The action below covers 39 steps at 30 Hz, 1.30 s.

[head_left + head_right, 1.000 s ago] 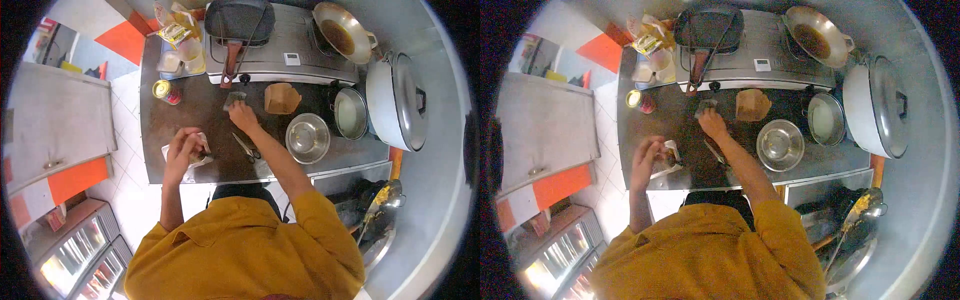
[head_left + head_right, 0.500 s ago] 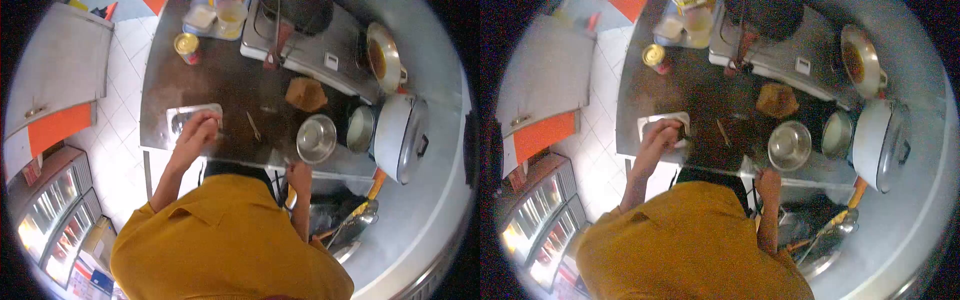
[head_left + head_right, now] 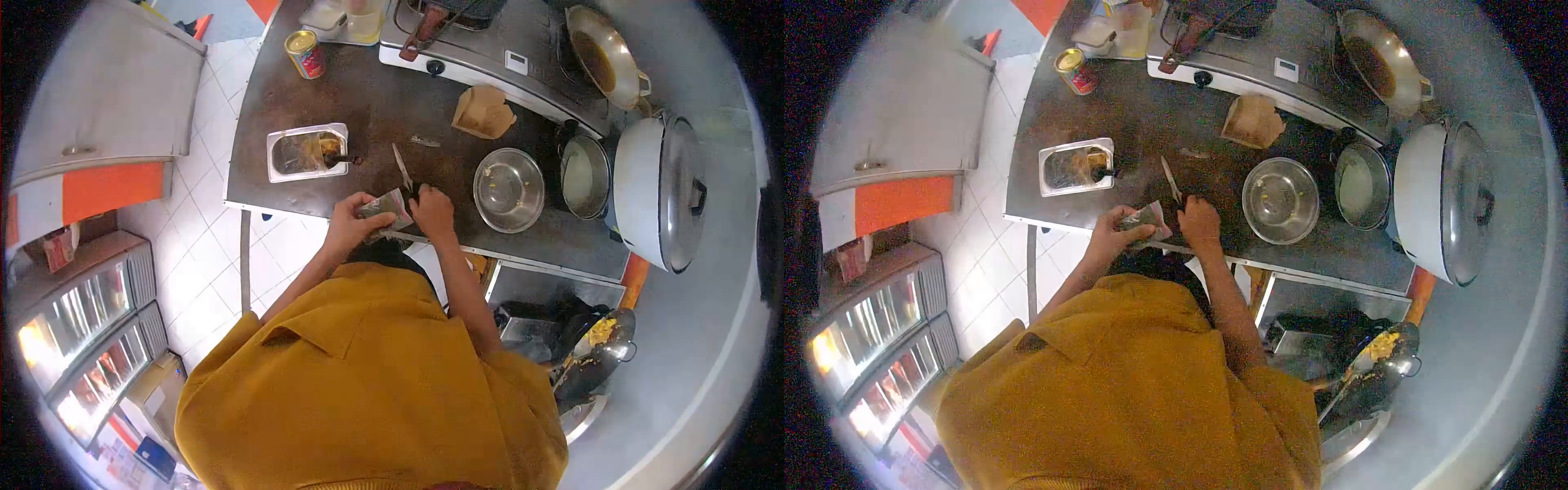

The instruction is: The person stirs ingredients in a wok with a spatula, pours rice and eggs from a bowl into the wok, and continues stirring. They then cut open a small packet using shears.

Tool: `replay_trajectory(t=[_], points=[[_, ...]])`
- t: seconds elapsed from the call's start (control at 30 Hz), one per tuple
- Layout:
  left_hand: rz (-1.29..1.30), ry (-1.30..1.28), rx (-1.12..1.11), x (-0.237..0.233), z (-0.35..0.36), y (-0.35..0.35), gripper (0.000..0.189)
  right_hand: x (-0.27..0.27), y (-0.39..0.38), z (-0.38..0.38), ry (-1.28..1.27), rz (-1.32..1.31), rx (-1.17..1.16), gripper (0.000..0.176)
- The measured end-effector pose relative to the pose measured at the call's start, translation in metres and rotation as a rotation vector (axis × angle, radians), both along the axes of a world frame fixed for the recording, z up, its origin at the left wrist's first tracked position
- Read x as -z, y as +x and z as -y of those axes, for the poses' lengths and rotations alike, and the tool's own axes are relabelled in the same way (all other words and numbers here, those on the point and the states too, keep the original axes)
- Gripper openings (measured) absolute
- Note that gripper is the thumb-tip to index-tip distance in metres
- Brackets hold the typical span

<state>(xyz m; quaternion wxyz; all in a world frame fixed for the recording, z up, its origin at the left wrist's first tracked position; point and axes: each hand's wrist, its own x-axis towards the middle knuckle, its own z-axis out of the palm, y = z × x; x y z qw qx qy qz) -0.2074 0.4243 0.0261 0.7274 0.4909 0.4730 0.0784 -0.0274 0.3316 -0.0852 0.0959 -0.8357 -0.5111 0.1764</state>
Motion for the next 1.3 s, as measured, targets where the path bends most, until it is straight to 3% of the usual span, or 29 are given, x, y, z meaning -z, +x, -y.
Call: replay_trajectory(t=[0.13,0.47,0.53,0.6,0.67,0.73,0.77,0.83,1.0,1.13,1.2,1.3], points=[[0.124,-0.031,-0.169,0.011,0.018,-0.012,0.022,-0.002,-0.013,-0.010,-0.101,0.164,-0.003,0.018],[0.457,-0.049,-0.405,-0.022,0.047,-0.015,0.023,0.020,-0.002,-0.033,0.019,0.098,-0.087,0.017],[0.504,-0.138,-0.452,-0.025,0.047,-0.013,0.022,0.017,0.004,-0.018,-0.013,0.088,-0.207,0.018],[0.504,-0.142,-0.456,-0.028,0.043,-0.011,0.022,-0.006,0.021,-0.011,-0.419,-0.900,0.116,0.028],[0.507,-0.162,-0.468,-0.030,0.040,-0.007,0.022,-0.021,0.018,0.033,-0.133,-1.490,0.327,0.032],[0.464,-0.188,-0.452,-0.031,0.035,-0.001,0.023,-0.026,0.007,0.074,0.068,-1.730,0.445,0.037],[0.475,-0.199,-0.451,-0.027,0.033,0.003,0.023,-0.036,0.003,0.091,0.067,-1.715,0.452,0.037],[0.509,-0.221,-0.452,-0.019,0.030,0.012,0.025,-0.068,-0.007,0.118,0.268,-2.021,0.465,0.037],[0.421,-0.146,-0.339,-0.011,0.025,0.031,0.033,-0.099,-0.030,0.140,0.498,-1.749,0.403,0.033],[0.424,-0.012,-0.225,0.006,0.024,0.047,0.039,-0.111,-0.036,0.135,0.386,-1.610,0.449,0.031],[0.425,-0.011,-0.253,-0.002,0.024,0.053,0.039,-0.111,-0.034,0.128,0.362,-1.459,0.354,0.029],[0.388,0.010,-0.279,-0.009,0.022,0.054,0.038,-0.116,-0.033,0.118,0.391,-1.591,0.446,0.029]])
